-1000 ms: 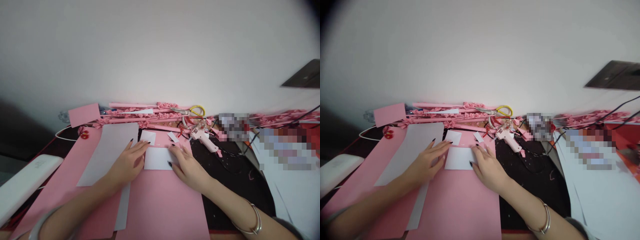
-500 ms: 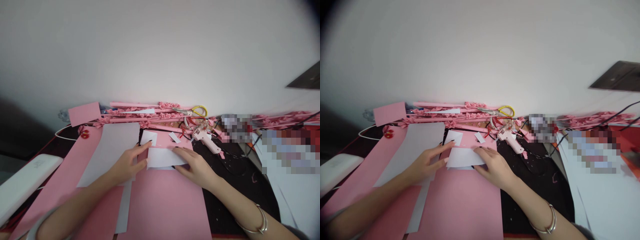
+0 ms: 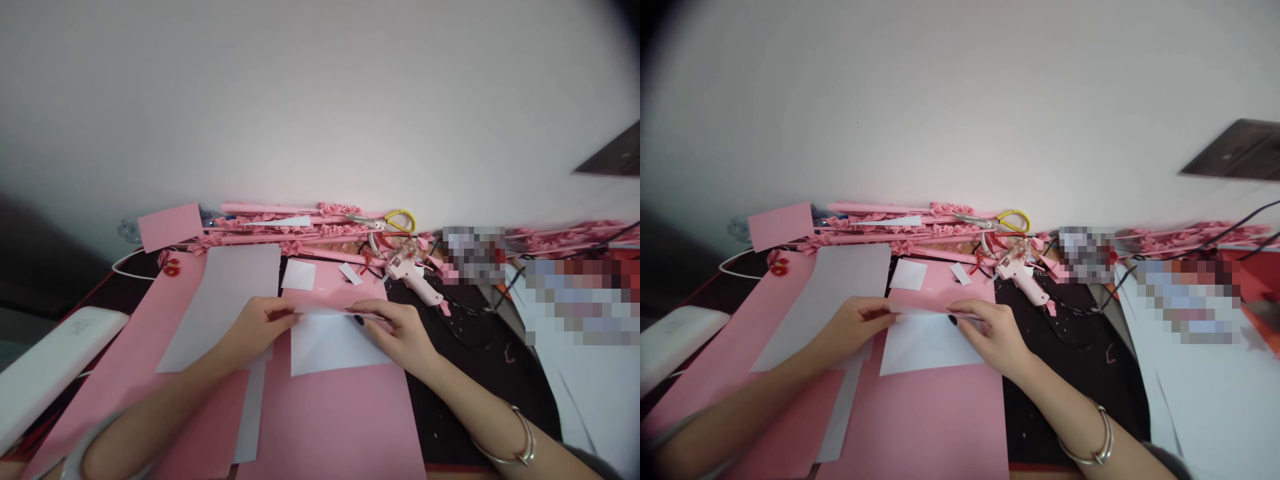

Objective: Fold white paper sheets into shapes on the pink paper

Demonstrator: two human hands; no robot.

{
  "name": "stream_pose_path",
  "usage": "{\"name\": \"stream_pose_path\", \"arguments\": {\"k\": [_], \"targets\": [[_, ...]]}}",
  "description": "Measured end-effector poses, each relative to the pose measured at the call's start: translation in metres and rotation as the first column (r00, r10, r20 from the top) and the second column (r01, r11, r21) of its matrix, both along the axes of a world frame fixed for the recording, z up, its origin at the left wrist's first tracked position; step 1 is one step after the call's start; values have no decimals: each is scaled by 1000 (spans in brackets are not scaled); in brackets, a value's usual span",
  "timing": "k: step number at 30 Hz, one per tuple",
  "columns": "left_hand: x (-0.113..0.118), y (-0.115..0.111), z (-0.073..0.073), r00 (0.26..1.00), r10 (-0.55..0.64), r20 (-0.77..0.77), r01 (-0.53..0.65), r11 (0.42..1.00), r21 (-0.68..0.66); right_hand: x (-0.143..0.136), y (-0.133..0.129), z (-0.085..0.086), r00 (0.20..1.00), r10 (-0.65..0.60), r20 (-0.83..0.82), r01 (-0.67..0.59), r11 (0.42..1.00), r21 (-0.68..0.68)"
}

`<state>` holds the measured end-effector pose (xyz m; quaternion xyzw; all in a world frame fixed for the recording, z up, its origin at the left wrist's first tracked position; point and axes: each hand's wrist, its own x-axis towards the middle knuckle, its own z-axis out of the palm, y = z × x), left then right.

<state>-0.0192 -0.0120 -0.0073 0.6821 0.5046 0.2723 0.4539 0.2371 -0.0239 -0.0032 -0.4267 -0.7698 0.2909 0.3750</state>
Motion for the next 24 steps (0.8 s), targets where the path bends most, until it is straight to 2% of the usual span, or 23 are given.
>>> {"name": "stream_pose_path", "arguments": {"k": [2, 4, 7, 10, 13, 19, 24], "targets": [[0, 0, 0, 999, 48, -14, -48, 999, 11, 2, 0, 1, 995, -21, -101, 18, 999, -33], [0, 0, 2, 993, 115, -19, -114, 993, 32, 4, 1, 0, 970, -127, -207, 116, 991, -63], [-1, 1, 5, 983, 184, 5, -184, 982, 51, 7, 7, -3, 892, -293, -344, 273, 956, -107], [-2, 1, 6, 972, 232, 36, -233, 970, 65, 7, 13, -7, 850, -341, -401, 322, 939, -116], [-4, 1, 5, 960, 269, 73, -274, 959, 74, 5, 15, -10, 866, -329, -377, 305, 944, -125], [-2, -2, 5, 930, 322, 178, -322, 946, -26, 3, 10, -18, 936, -280, -214, 263, 959, -104], [3, -6, 10, 936, 288, 201, -299, 954, 25, 1, 5, -16, 963, -259, -73, 258, 966, -24]]}}
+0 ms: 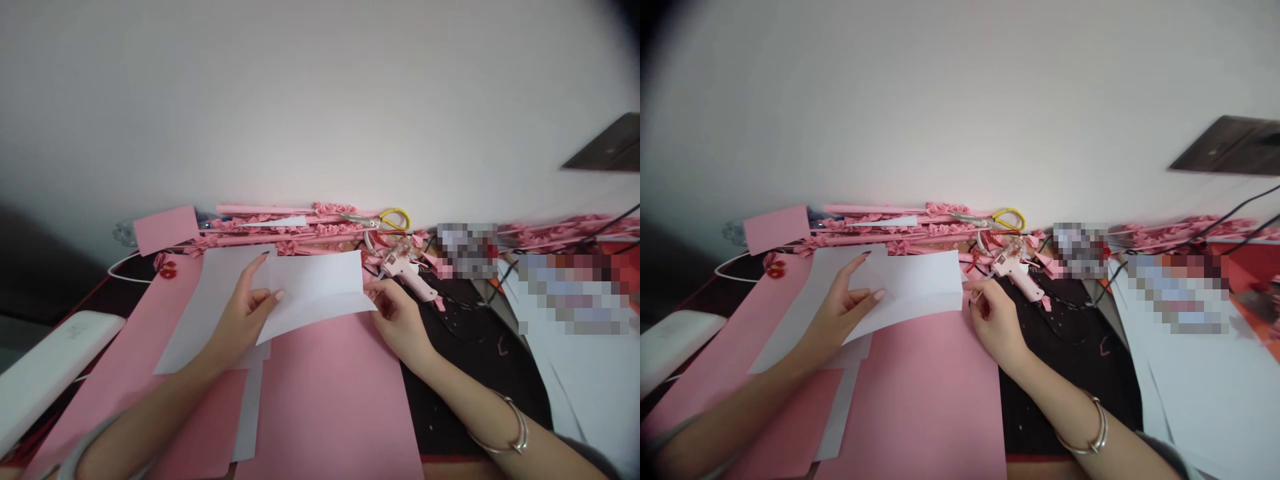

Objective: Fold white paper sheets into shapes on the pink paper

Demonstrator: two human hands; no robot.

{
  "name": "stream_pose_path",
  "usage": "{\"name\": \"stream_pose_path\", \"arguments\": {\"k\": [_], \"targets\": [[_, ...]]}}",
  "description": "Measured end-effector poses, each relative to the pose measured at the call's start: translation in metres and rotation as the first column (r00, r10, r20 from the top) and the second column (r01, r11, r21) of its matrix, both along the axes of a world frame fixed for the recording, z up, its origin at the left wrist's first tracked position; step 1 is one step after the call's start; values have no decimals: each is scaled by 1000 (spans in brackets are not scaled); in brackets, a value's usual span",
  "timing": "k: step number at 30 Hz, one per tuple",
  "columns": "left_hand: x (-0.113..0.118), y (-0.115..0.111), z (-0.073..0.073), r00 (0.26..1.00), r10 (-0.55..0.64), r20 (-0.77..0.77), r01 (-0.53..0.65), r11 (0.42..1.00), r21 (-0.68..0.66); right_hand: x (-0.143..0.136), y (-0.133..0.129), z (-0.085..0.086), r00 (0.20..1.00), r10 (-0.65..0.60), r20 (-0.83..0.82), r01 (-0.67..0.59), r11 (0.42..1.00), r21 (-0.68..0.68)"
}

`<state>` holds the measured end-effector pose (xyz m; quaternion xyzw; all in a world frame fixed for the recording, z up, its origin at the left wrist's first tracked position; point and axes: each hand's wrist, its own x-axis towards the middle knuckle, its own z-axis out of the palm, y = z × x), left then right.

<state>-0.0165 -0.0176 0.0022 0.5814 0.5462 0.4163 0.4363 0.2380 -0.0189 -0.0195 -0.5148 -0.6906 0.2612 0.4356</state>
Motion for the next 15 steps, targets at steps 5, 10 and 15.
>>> {"name": "stream_pose_path", "arguments": {"k": [5, 10, 15], "targets": [[1, -2, -2, 999, -35, -21, 35, 999, 17, -4, -3, 4, 997, 54, -51, -53, 998, 28], [-1, -2, -11, 994, -90, -66, 93, 994, 54, -6, -9, 9, 942, 108, -317, -122, 992, -23], [-3, -2, -12, 944, -141, -297, 185, 975, 124, -5, -13, 12, 968, 173, -181, -194, 975, -106]]}}
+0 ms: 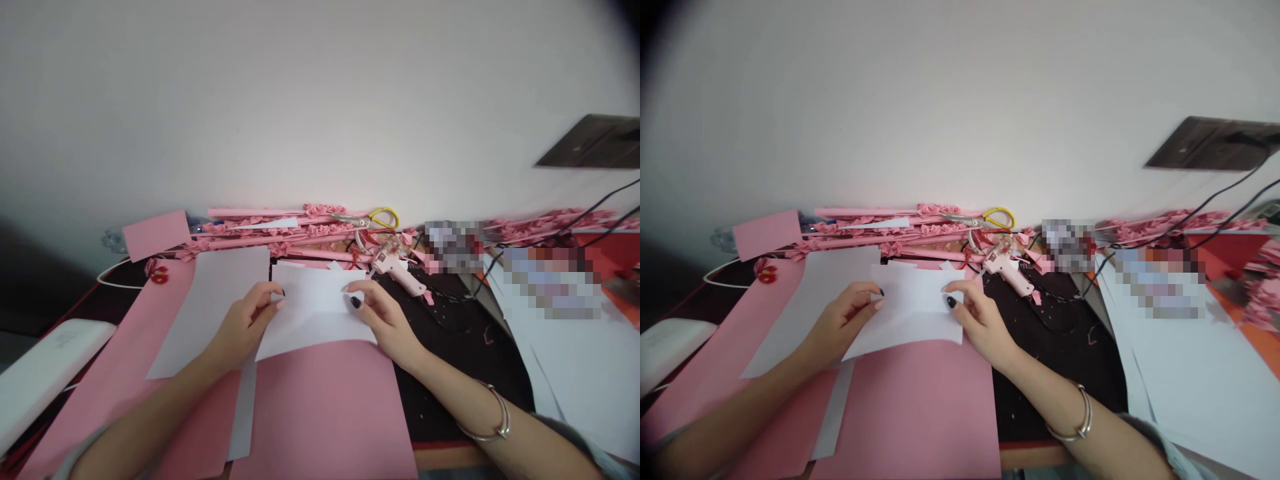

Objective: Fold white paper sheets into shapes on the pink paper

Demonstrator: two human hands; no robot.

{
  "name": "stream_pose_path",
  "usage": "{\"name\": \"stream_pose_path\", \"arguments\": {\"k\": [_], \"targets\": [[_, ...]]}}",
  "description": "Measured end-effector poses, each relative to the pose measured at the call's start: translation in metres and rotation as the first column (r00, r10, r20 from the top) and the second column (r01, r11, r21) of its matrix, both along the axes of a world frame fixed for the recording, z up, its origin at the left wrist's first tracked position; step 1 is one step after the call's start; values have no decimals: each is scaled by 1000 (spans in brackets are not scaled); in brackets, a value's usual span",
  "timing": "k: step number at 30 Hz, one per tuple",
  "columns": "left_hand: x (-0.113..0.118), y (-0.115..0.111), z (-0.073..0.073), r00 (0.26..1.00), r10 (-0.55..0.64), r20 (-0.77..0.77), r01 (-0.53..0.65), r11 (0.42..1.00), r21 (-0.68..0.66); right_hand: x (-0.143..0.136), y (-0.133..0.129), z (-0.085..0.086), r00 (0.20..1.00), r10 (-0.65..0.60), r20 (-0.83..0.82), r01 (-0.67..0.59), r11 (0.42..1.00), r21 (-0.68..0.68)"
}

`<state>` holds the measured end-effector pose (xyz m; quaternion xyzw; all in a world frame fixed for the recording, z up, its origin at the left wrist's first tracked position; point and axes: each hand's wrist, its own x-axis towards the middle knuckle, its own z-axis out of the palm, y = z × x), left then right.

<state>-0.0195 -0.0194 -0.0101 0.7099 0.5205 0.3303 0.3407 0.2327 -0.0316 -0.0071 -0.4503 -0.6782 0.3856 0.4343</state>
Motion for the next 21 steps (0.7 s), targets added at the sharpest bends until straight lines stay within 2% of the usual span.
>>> {"name": "stream_pose_path", "arguments": {"k": [4, 8, 11, 15, 21], "targets": [[-1, 0, 4, 997, -40, -62, 42, 998, 36, 0, 2, -2, 998, 33, 52, -31, 999, -41], [0, 0, 6, 999, 0, -35, 0, 1000, 10, -1, 5, -6, 1000, 16, 19, -14, 994, -105], [2, 0, 6, 1000, -22, 16, 22, 1000, -19, -2, 7, -7, 999, -34, -30, 30, 992, -119], [4, 0, 6, 994, -61, 88, 71, 991, -115, -3, 8, -7, 993, -78, -85, 67, 990, -126], [7, -1, 9, 986, -108, 125, 140, 948, -286, -4, 7, -6, 994, -52, -101, 36, 987, -159]]}}
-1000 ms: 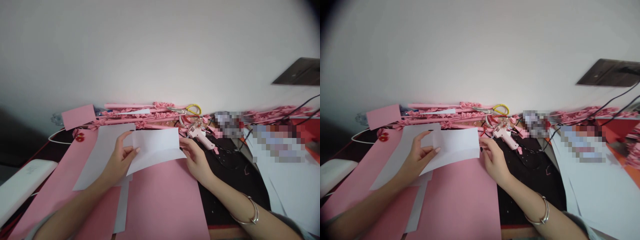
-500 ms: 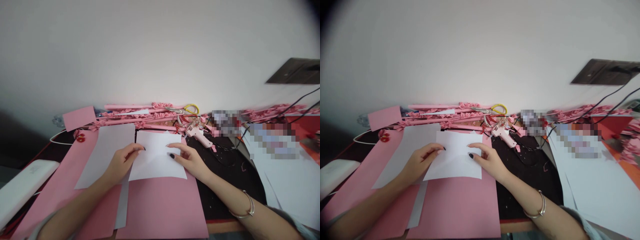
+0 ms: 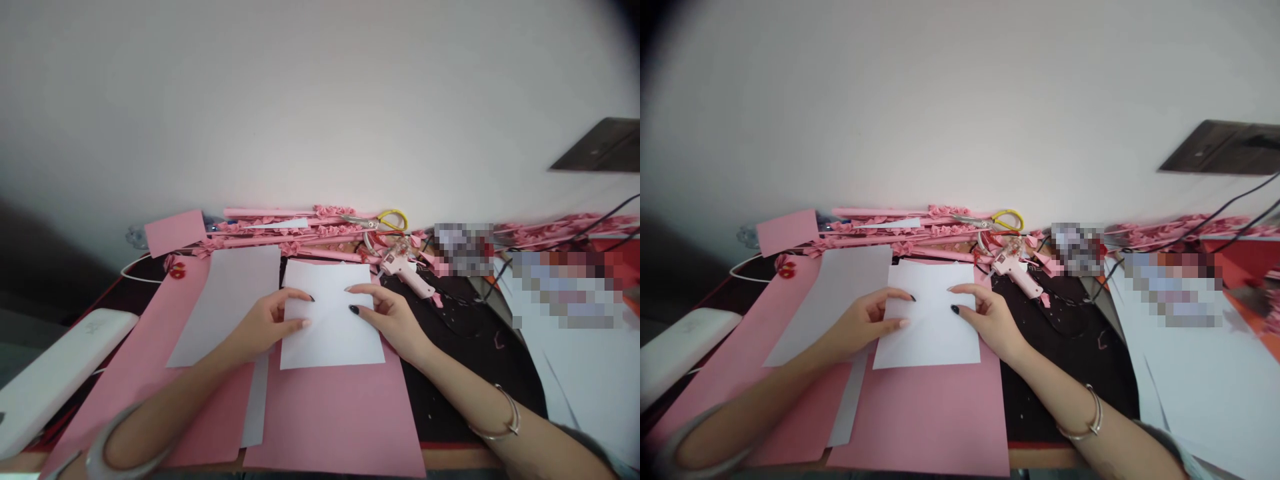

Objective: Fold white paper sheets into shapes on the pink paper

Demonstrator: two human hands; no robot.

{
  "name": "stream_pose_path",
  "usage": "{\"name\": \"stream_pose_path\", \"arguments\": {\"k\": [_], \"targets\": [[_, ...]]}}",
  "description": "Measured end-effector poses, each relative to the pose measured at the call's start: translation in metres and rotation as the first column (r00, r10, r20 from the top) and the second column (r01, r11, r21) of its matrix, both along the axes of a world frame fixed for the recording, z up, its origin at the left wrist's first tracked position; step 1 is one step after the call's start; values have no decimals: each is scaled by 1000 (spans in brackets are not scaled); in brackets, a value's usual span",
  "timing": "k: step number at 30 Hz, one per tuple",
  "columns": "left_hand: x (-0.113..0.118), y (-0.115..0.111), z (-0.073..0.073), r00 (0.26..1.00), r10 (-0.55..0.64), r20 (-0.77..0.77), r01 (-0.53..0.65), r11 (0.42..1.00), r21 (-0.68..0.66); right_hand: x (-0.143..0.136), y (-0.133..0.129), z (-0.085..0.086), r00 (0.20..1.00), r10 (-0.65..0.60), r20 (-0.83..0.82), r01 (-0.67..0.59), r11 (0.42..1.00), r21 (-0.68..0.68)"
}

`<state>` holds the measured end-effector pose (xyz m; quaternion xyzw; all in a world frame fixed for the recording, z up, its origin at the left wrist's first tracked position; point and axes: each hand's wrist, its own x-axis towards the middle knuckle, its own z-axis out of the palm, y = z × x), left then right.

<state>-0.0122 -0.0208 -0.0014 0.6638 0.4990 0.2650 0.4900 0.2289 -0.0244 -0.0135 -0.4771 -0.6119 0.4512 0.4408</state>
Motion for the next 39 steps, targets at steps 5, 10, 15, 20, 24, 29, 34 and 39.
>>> {"name": "stream_pose_path", "arguments": {"k": [5, 10, 15, 20, 24, 29, 34, 39], "targets": [[1, 0, 2, 999, 45, 2, -45, 999, 21, -1, 0, 2, 992, 124, -36, -125, 991, -51], [1, 0, 0, 998, 62, -1, -62, 997, 39, -2, 0, 1, 993, 111, -51, -114, 991, -70], [0, 1, -4, 995, 91, 33, -91, 996, 0, -2, -2, 0, 992, 83, -89, -93, 990, -104], [1, -1, -1, 979, 101, 179, -86, 992, -90, 0, -1, 1, 992, 81, -92, -91, 991, -103], [0, -2, -2, 977, 137, 163, -127, 989, -69, 1, 0, 1, 993, 84, -86, -91, 993, -78], [-2, -3, -8, 971, 199, 133, -202, 979, 11, 0, -2, 4, 994, 96, -49, -98, 994, -42], [-1, -7, -6, 972, 222, 80, -229, 970, 82, -1, -5, 10, 997, 54, -52, -57, 997, -43], [-1, -8, -5, 972, 231, 46, -235, 962, 137, 0, -5, 13, 998, -17, 56, 16, 1000, 17]]}}
